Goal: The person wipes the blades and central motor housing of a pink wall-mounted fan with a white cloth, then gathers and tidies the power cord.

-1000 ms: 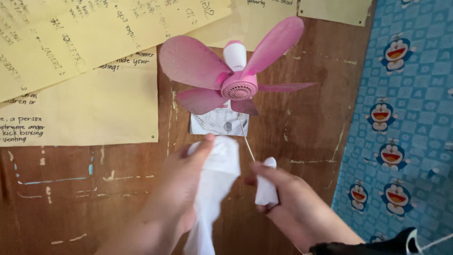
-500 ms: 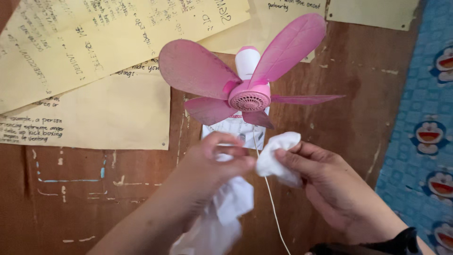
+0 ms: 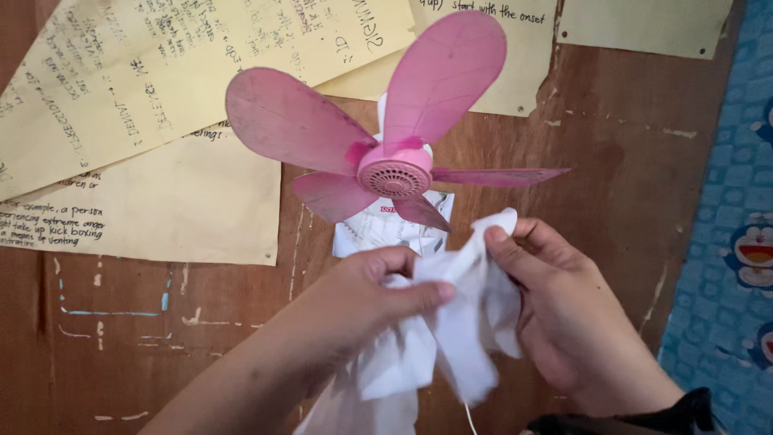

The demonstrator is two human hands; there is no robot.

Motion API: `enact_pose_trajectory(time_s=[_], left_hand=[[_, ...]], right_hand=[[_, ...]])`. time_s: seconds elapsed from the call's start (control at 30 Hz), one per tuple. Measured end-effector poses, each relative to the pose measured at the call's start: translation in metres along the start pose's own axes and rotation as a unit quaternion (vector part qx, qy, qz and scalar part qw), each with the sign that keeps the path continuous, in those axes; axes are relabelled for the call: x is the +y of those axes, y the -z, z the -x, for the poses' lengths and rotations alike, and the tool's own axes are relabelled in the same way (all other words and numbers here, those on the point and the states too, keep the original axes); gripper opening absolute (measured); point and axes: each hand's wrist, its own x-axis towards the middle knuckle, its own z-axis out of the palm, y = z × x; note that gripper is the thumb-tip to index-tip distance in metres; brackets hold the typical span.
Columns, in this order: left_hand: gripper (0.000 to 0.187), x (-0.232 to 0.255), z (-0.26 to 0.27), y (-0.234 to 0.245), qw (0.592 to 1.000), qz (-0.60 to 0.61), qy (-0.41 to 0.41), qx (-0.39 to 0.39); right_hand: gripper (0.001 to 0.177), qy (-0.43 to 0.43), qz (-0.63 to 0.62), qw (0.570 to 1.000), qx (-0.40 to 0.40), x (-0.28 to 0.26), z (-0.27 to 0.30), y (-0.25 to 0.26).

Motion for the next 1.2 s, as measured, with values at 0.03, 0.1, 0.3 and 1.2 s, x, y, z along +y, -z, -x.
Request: enact_pose_trajectory(time_s=[0.03,0.1,0.3,1.2], left_hand=[[0.022,0.001,-0.002,-0.002,1.000,-0.001,-0.007,0.018],[0.022,0.000,-0.001,-0.001,0.998,-0.001,-0.018,0.058],[0.021,-0.002,0.001,0.010,0.983,-0.023,-0.122,0.138],[0.032,0.070,-0.036,0.029,0.859,-0.256,-0.383,0.225]], right_hand=[[0.017,0.017,-0.018,1.000,0.012,0.000,-0.001,-0.002],[0.020,-0.013,0.008,1.000,0.022,0.005,0.002,-0.013],[0.035,-0.126,0.019,0.991,-0.049,0.007,0.016,-0.026],[0.022,0.015,-0.239,0.966,0.097,-0.038,-0.074,-0.108]])
